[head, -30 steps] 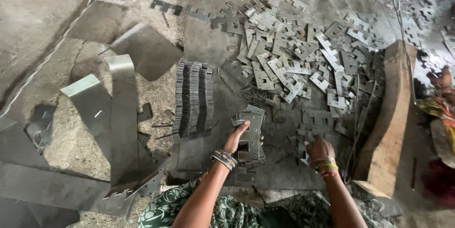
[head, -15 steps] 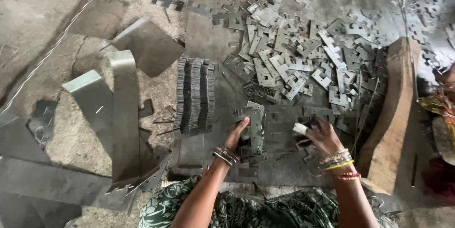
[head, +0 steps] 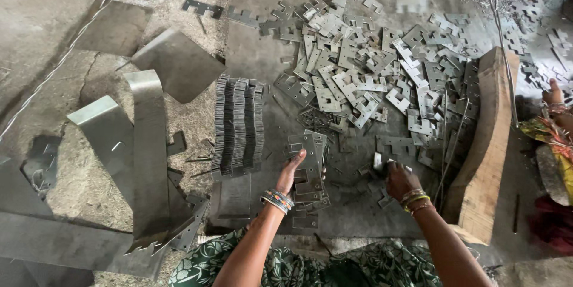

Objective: The person sits on the floor and sorts small metal brackets from a large pile, picking them up one by one and stacking them into neat piles. The person occasionally uses a metal rod to move parts aside while continuing to sort.

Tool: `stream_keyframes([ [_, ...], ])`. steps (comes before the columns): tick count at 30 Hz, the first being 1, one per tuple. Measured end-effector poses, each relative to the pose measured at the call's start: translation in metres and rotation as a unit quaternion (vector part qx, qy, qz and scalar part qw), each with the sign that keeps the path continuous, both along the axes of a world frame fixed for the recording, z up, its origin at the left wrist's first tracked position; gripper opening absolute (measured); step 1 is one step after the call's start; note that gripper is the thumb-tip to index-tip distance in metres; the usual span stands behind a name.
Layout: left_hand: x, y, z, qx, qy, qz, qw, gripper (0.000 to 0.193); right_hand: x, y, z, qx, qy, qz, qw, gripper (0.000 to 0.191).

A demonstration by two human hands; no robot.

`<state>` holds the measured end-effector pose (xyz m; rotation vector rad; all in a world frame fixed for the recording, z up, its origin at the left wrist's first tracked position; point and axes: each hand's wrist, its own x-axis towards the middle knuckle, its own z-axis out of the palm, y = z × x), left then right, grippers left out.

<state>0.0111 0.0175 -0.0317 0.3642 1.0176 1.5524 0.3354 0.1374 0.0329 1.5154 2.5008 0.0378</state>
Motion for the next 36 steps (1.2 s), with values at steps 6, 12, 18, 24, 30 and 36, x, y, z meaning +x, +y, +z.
stream_keyframes([
  [6,0.0,-0.008,0.013,-0.033,-0.051,-0.038,0.997,0.062,-0.024,0.032,0.023,-0.004,0.133,-0.146,0.98,0.038],
  [12,0.003,-0.009,0.012,-0.061,-0.117,-0.045,0.99,0.058,-0.048,0.022,0.05,-0.31,0.5,-0.114,0.8,0.045],
  [18,0.003,-0.011,0.013,0.033,-0.095,-0.033,0.994,0.04,-0.037,-0.017,0.023,-0.154,0.007,-0.228,0.961,0.072],
  [24,-0.005,-0.012,0.039,0.044,-0.178,-0.156,0.971,0.043,-0.031,-0.045,-0.016,-0.021,-0.023,-0.106,0.994,0.064],
  [30,-0.005,-0.018,0.041,-0.022,-0.192,-0.075,0.978,0.035,-0.016,-0.034,0.001,-0.032,0.082,-0.19,0.978,0.04],
  [36,-0.008,-0.005,0.003,0.096,-0.036,0.005,0.995,0.046,0.012,-0.061,0.001,-0.171,-0.026,0.069,0.983,0.039],
])
